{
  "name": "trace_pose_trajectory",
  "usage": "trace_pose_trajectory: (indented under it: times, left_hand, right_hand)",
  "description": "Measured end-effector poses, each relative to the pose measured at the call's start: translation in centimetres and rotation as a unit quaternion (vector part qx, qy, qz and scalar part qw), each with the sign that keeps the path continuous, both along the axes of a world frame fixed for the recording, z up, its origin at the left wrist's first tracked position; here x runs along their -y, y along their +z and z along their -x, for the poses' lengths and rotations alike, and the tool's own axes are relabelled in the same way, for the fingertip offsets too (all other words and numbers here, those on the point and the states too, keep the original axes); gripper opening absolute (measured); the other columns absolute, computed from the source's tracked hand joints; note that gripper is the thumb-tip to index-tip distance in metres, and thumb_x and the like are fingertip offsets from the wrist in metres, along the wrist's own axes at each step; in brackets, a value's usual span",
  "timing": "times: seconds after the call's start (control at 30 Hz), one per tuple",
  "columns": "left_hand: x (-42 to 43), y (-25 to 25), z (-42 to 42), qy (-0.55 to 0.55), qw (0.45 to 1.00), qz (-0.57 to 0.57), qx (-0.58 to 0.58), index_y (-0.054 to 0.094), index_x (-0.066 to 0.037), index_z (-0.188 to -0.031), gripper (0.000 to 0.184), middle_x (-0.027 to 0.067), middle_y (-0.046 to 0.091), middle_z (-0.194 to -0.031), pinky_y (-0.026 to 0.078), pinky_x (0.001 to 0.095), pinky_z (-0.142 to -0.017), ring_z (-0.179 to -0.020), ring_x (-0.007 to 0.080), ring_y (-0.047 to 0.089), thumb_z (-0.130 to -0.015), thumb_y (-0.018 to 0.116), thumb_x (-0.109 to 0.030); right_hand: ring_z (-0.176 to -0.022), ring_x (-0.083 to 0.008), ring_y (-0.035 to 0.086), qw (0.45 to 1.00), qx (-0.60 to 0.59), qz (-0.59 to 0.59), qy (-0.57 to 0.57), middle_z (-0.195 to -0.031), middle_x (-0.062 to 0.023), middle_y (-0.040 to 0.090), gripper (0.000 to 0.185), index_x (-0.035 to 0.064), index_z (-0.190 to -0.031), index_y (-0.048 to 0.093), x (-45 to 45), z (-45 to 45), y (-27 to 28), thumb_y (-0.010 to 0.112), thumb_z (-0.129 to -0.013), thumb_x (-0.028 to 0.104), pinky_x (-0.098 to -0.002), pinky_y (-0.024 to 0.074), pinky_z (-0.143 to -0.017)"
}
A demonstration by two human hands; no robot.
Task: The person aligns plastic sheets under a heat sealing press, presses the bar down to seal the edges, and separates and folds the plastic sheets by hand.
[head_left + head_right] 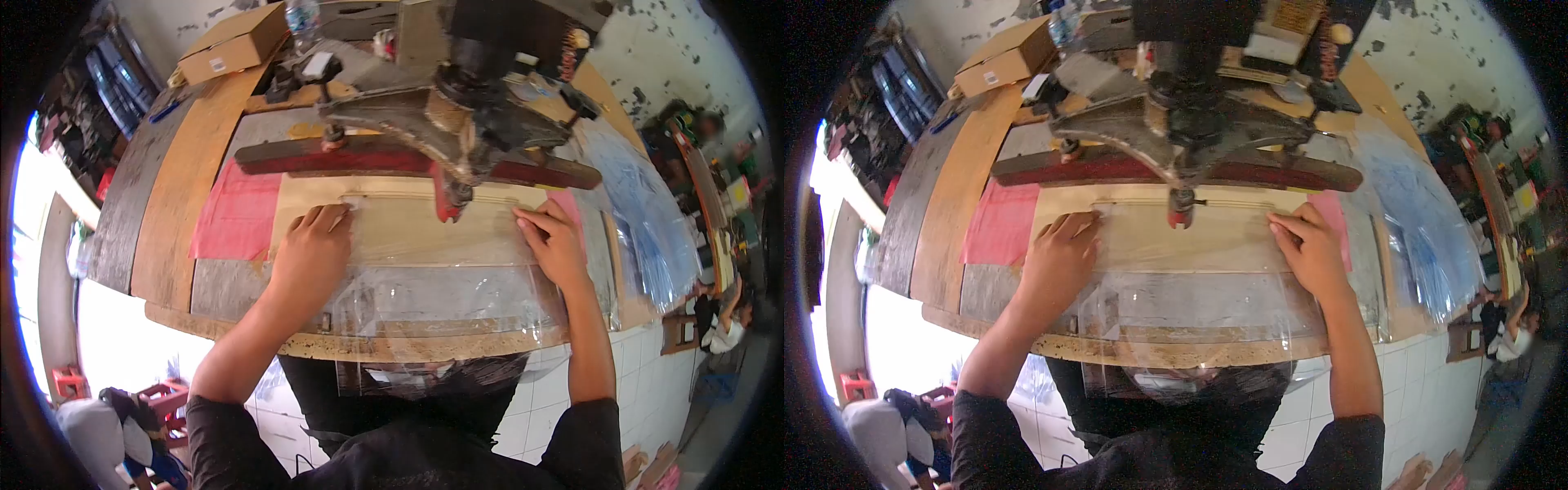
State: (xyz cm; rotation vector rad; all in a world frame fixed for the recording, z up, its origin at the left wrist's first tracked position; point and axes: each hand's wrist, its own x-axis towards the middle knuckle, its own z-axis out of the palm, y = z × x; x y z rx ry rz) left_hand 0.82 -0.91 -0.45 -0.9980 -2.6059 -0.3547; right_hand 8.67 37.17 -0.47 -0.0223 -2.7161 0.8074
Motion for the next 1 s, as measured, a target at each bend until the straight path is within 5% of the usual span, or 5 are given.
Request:
trace_pose_trajectory:
  times: [0.47, 1.0]
  left_hand:
    - [-0.2, 1.6, -0.2, -0.004, 0.998, -0.036, 0.059, 0.073, 0.001, -0.116, 0.025, 0.0153, 0.071, -0.122, 0.055, 0.0465, -0.098, -0.113, 0.0367, 0.068, -0.092, 0.068, -0.006]
    - [-0.4, 0.9, -0.1, 0.002, 0.997, -0.062, 0.050, 0.073, -0.001, -0.109, 0.022, 0.0124, 0.072, -0.119, 0.056, 0.0449, -0.095, -0.111, 0.0334, 0.068, -0.089, 0.072, -0.009]
  right_hand:
    - [-0.089, -0.0280, 0.065, 0.999, -0.027, -0.021, 0.037, -0.095, -0.0087, 0.063, 0.026, 0.0111, -0.117, 0.080, -1.5, -0.2, -1.3, 0.070, -0.100, 0.028, -0.0404, 0.0526, -0.077]
    - [-0.085, -0.0258, 0.064, 0.998, -0.047, -0.015, 0.037, -0.094, -0.0073, 0.062, 0.023, 0.0138, -0.116, 0.081, -1.9, 0.0, -1.9, 0.069, -0.101, 0.027, -0.0402, 0.0509, -0.073]
